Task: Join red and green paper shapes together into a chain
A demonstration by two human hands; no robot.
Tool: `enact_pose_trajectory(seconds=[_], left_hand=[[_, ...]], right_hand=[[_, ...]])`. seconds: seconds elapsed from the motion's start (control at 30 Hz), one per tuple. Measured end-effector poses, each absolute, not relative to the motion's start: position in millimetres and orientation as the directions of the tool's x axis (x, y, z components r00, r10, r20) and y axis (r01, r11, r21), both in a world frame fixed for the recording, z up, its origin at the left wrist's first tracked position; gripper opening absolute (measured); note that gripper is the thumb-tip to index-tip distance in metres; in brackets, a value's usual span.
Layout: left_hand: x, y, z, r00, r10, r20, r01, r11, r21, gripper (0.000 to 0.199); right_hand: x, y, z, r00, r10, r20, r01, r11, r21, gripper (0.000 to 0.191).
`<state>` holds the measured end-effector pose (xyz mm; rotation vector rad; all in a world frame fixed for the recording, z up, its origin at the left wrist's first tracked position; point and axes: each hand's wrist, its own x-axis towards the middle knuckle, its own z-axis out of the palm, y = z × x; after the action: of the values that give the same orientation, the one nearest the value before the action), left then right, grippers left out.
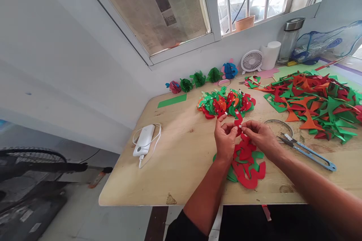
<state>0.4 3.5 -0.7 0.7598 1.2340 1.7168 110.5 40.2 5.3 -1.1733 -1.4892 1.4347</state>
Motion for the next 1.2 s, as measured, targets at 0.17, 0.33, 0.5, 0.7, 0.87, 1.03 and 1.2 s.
enact_pose_trajectory(seconds=[0.17,0.33,0.5,0.7,0.87,1.03,1.2], left_hand=[[1.2,3.8,0.5,-0.452,0.891,-0.028,-0.282,-0.113,0.953,0.054],[1.1,3.5,0.4,-0.448,0.894,-0.023,-0.276,-0.114,0.954,0.053],[0.8,4.2,-0.6,-0.451,0.892,-0.022,-0.259,-0.107,0.960,0.053],[1.1,4.0,-0.7,-0.459,0.888,-0.013,-0.261,-0.121,0.958,0.054],[1.6,3.3,1.4,-0.458,0.889,-0.029,-0.269,-0.108,0.957,0.054],[1.8,2.9,2.9,-0.458,0.889,-0.017,-0.248,-0.110,0.962,0.053],[1.1,2.4,2.2,-0.448,0.894,0.001,-0.238,-0.121,0.964,0.053]], right_hand=[[111.2,41.8,1.0,-0.312,0.949,-0.047,0.112,-0.013,-0.994,0.030],[111.2,42.8,-0.4,-0.316,0.949,-0.018,0.124,0.022,-0.992,0.028],[111.0,42.4,0.7,-0.311,0.950,0.002,0.120,0.042,-0.992,0.028],[110.3,41.7,1.8,-0.312,0.950,-0.025,0.115,0.012,-0.993,0.028],[110.8,41.4,0.4,-0.321,0.946,-0.047,0.116,-0.009,-0.993,0.028],[112.7,44.4,-7.3,-0.328,0.945,0.012,0.183,0.076,-0.980,0.025],[114.0,44.8,-7.8,-0.325,0.943,0.064,0.291,0.164,-0.943,0.021]])
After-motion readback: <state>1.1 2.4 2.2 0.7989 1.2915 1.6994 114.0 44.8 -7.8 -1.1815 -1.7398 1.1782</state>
